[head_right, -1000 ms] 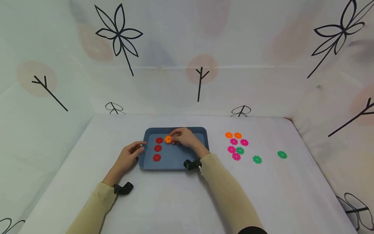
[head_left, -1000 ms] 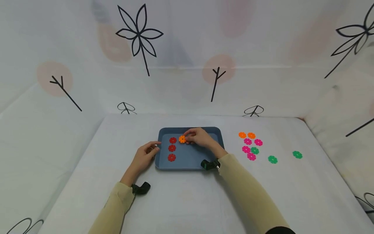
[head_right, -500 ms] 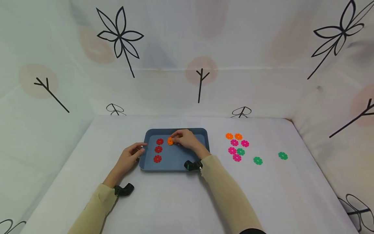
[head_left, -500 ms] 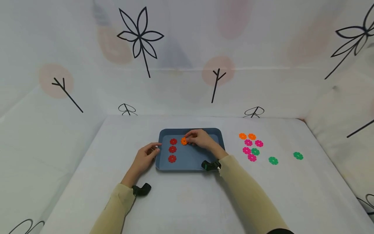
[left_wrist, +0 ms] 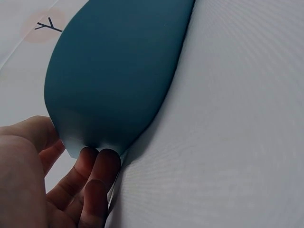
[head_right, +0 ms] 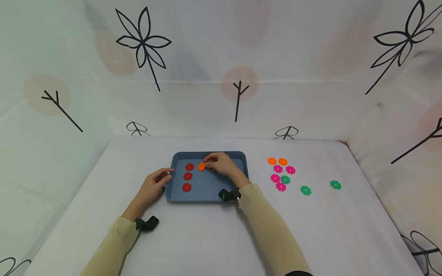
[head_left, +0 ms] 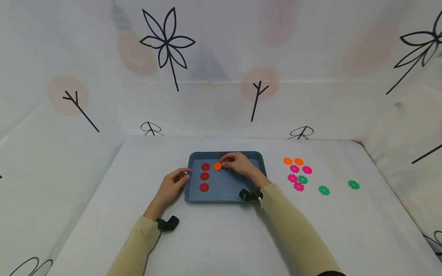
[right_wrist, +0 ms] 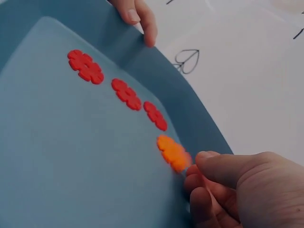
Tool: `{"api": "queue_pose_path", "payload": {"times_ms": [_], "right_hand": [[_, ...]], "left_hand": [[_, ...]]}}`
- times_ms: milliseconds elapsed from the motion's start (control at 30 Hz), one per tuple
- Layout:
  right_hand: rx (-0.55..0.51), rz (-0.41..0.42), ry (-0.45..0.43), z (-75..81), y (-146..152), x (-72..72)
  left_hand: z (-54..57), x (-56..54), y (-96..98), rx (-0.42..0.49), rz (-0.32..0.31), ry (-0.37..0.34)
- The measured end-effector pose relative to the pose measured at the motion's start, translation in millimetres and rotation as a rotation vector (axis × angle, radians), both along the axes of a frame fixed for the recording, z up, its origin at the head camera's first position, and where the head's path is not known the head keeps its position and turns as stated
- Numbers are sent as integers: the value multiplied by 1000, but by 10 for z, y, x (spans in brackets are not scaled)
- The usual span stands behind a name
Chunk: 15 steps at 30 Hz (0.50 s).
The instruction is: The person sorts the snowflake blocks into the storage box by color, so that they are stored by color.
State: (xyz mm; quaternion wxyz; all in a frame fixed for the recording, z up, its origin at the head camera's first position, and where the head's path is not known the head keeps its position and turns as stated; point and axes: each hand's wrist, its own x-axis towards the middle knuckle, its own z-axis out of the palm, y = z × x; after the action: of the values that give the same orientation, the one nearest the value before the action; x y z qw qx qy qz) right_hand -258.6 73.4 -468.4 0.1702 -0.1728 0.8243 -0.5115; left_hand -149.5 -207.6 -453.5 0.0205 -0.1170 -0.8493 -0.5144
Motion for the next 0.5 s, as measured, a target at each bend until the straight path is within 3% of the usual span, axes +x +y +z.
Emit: {"api": "queue_pose_path", "payload": {"times_ms": [500], "right_hand": [[8,2,10,42,6,17]], "left_hand": [[-40,-21,-12,-10,10,14]]}}
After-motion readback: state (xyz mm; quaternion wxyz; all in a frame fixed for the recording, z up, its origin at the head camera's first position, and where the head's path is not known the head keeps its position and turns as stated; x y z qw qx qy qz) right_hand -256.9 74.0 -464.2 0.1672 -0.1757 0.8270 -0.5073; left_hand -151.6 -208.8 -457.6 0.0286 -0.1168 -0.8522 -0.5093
